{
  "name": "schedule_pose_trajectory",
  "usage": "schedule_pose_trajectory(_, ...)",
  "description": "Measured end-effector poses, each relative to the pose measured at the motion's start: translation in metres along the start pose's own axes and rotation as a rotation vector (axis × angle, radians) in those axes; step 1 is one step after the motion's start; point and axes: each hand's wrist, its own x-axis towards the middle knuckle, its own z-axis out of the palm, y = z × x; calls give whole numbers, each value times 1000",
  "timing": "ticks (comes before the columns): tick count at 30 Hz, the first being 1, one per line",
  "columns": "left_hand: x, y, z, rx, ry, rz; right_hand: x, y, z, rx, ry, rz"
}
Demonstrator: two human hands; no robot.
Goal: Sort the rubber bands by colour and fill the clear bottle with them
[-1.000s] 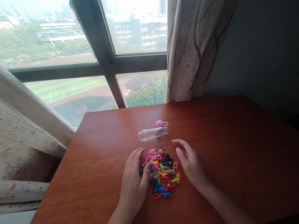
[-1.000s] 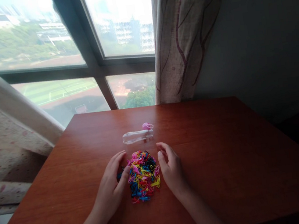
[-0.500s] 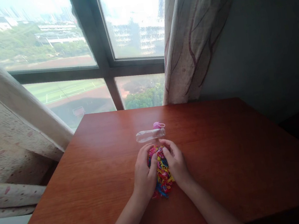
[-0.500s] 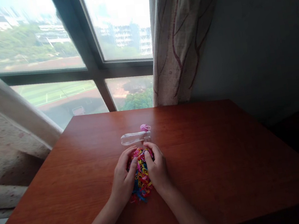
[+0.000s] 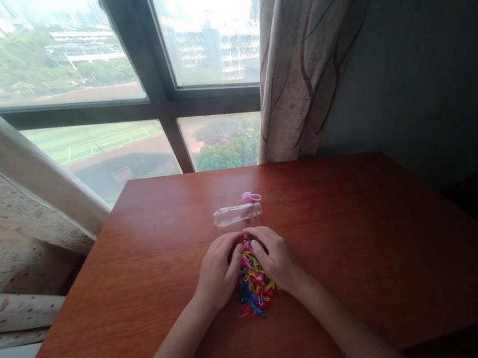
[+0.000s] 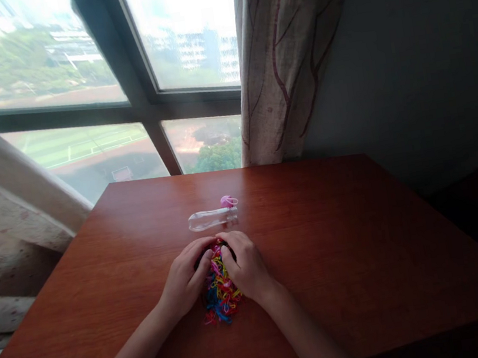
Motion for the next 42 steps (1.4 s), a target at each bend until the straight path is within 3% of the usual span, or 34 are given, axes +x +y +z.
schedule_pose_trajectory(5, -4, 0, -5, -85, -11, -76, -4, 6, -8, 269, 26, 129)
schedule_pose_trajectory(10, -9, -2, -10, -22, -55, -12, -14, 5, -17, 88, 4, 57)
schedule_pose_trajectory(14, -25, -11, -17, 152, -164, 80, -27, 5, -28, -49, -61, 5)
schedule_pose_trajectory(20, -42, -12, -19, 336, -318, 184, -32, 10, -27, -35, -6, 41)
schedule_pose_trajectory(29, -36, -17, -12, 342, -255, 135, -41, 0, 12, 182, 183, 165)
schedule_pose_trajectory(35, -28, -18, -10, 319, -175, 107, -44, 6, 13, 452, 278, 225)
schedule_pose_trajectory(42, -40, -20, -12, 313, -154, 88, -50, 21, -1, 196, 312, 210)
